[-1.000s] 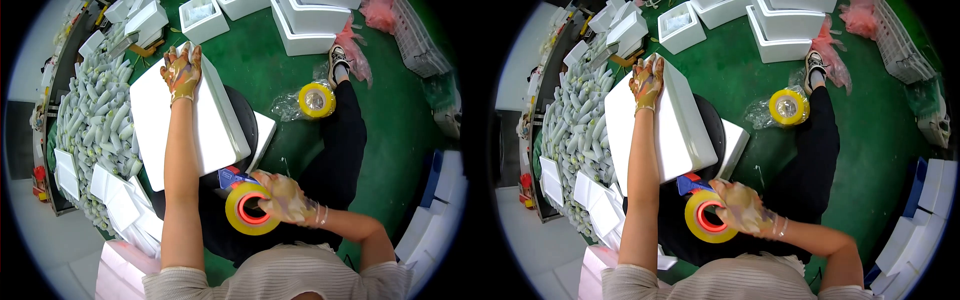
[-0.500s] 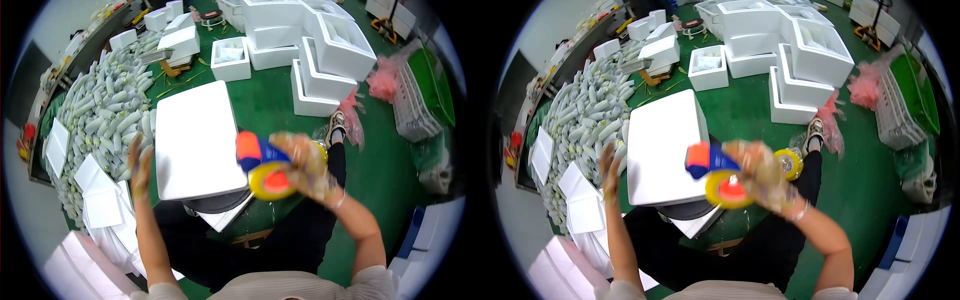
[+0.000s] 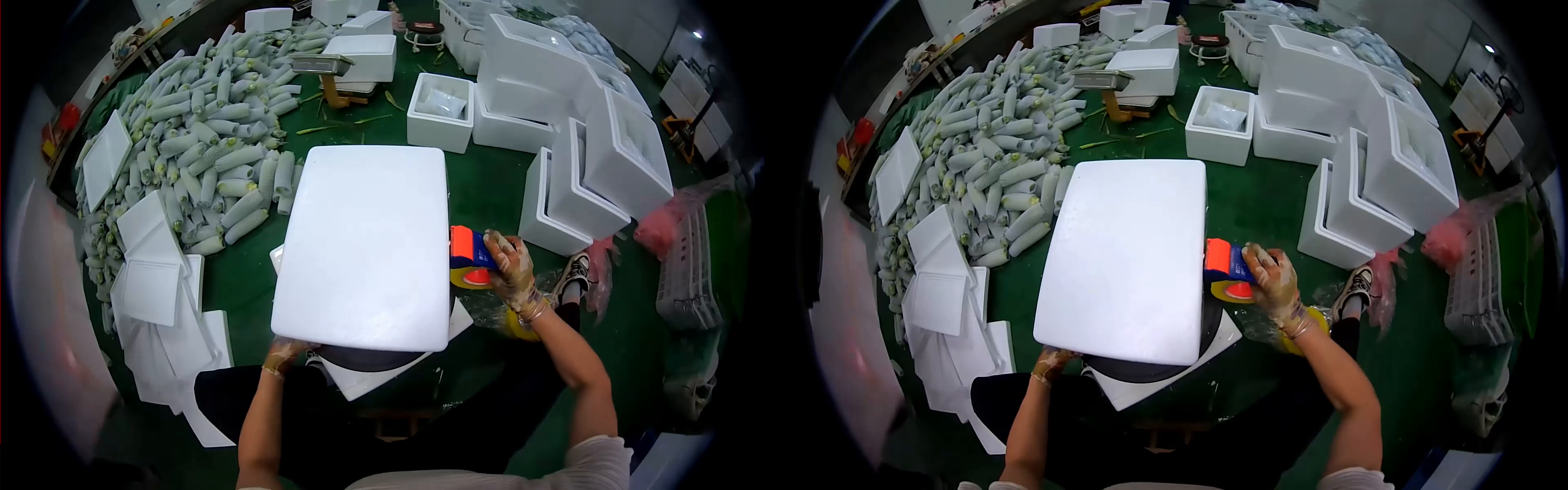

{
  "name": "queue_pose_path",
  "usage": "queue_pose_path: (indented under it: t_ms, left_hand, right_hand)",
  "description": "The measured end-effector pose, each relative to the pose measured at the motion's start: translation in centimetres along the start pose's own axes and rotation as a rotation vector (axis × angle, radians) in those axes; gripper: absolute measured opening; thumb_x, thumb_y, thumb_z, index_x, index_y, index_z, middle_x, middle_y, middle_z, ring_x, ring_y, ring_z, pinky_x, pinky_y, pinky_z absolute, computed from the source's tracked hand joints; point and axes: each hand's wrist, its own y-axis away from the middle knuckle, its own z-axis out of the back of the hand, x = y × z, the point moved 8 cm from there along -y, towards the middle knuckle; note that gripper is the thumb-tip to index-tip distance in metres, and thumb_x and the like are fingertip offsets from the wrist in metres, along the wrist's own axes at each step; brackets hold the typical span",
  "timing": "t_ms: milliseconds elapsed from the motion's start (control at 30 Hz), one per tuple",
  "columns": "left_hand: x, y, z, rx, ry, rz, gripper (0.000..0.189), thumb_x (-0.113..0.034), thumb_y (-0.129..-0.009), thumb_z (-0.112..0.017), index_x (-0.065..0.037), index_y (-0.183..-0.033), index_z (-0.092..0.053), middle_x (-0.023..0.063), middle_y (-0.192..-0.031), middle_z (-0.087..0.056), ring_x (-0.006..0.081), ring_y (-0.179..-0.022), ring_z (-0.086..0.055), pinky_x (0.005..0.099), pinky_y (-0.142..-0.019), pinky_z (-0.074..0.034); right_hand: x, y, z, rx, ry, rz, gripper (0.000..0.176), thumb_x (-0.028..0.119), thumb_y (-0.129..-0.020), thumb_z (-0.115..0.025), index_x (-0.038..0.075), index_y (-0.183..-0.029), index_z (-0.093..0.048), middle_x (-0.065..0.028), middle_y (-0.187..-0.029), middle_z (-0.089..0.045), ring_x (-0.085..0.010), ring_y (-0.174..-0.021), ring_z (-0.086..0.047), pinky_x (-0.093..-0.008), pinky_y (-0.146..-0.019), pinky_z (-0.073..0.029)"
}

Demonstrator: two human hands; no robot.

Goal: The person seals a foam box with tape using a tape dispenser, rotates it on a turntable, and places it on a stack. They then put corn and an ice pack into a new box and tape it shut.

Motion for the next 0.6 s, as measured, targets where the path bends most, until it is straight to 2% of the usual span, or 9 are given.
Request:
queue_pose_path:
  t_ms: [100,200,267,300,367,400,500,533,600]
  left_hand:
    - [0.7,-0.8,0.5,-0.067,0.306,-0.104,0.044,-0.008,-0.078,-0.070,-0.001,-0.118,-0.055,0.0087,-0.101,-0.061,0.0164,-0.084,-0.058,0.0288,-0.067,-0.050]
    - [5.2,-4.0,2.8,-0.089,0.183,-0.245,0.047,-0.004,-0.083,-0.061,-0.002,-0.127,-0.042,0.0059,-0.097,-0.051,0.0148,-0.074,-0.049,0.0243,-0.057,-0.043]
    - [4.9,-3.8,1.1,0.039,0.395,-0.126,0.049,-0.006,-0.084,-0.062,-0.003,-0.128,-0.040,0.0067,-0.099,-0.053,0.0151,-0.078,-0.051,0.0243,-0.057,-0.044]
    - [6.8,-4.4,1.8,-0.041,0.643,-0.016,0.047,-0.007,-0.084,-0.064,-0.004,-0.126,-0.042,0.0060,-0.096,-0.053,0.0150,-0.081,-0.051,0.0234,-0.059,-0.043]
    - [3.4,-1.3,2.5,-0.120,0.347,-0.074,0.058,-0.021,-0.085,-0.069,0.000,-0.132,-0.043,0.0125,-0.118,-0.054,0.0227,-0.100,-0.055,0.0325,-0.080,-0.049]
    - [1.5,-0.4,2.3,-0.170,0.006,-0.095,0.064,-0.026,-0.085,-0.069,0.002,-0.135,-0.042,0.0148,-0.128,-0.052,0.0254,-0.108,-0.056,0.0353,-0.089,-0.048]
    - [-1.7,1.2,1.4,-0.215,-0.188,0.073,0.074,-0.032,-0.084,-0.069,0.006,-0.139,-0.038,0.0185,-0.138,-0.045,0.0275,-0.119,-0.052,0.0355,-0.101,-0.040]
    - [-1.4,0.6,2.4,-0.287,-0.382,0.079,0.069,-0.029,-0.084,-0.069,0.005,-0.137,-0.040,0.0202,-0.131,-0.051,0.0275,-0.116,-0.054,0.0366,-0.098,-0.043]
    - [-1.5,0.5,1.8,-0.237,-0.196,0.027,0.066,-0.029,-0.085,-0.068,0.002,-0.137,-0.041,0.0234,-0.130,-0.052,0.0307,-0.116,-0.054,0.0382,-0.098,-0.044]
  right_hand:
    - [0.1,0.5,0.7,-0.110,-0.128,-0.172,0.064,-0.007,-0.060,-0.062,0.006,-0.122,-0.056,-0.0165,-0.117,-0.062,-0.0384,-0.095,-0.059,-0.0446,-0.085,-0.049]
    - [0.8,-0.1,3.7,-0.099,-0.031,-0.122,0.062,-0.005,-0.062,-0.064,0.006,-0.122,-0.057,-0.0161,-0.117,-0.062,-0.0374,-0.096,-0.059,-0.0432,-0.087,-0.048]
    - [1.2,-1.0,6.2,-0.129,-0.023,-0.127,0.058,0.002,-0.062,-0.074,0.009,-0.118,-0.060,-0.0117,-0.117,-0.063,-0.0343,-0.092,-0.060,-0.0412,-0.082,-0.049]
    - [2.3,-2.3,7.1,-0.016,0.021,-0.105,0.058,0.007,-0.062,-0.076,0.009,-0.118,-0.061,-0.0102,-0.117,-0.063,-0.0333,-0.093,-0.059,-0.0410,-0.082,-0.049]
    - [3.8,-4.3,8.3,0.169,0.079,-0.062,0.056,0.020,-0.065,-0.078,0.011,-0.118,-0.063,-0.0065,-0.118,-0.063,-0.0305,-0.095,-0.058,-0.0402,-0.082,-0.049]
    - [3.8,-5.1,8.9,0.172,0.086,-0.057,0.056,0.020,-0.065,-0.078,0.011,-0.118,-0.063,-0.0065,-0.118,-0.063,-0.0305,-0.095,-0.058,-0.0402,-0.082,-0.049]
    - [6.3,-7.7,9.1,0.364,0.205,0.130,0.043,0.018,-0.074,-0.069,0.013,-0.117,-0.063,-0.0038,-0.114,-0.063,-0.0287,-0.094,-0.058,-0.0393,-0.083,-0.049]
    - [6.6,-8.6,9.3,0.384,0.199,0.135,0.043,0.018,-0.074,-0.069,0.013,-0.117,-0.063,-0.0038,-0.114,-0.063,-0.0287,-0.094,-0.058,-0.0393,-0.083,-0.049]
    - [7.4,-9.8,9.4,0.413,0.267,0.255,0.043,0.016,-0.074,-0.068,0.013,-0.116,-0.063,-0.0034,-0.112,-0.063,-0.0286,-0.092,-0.058,-0.0379,-0.081,-0.050]
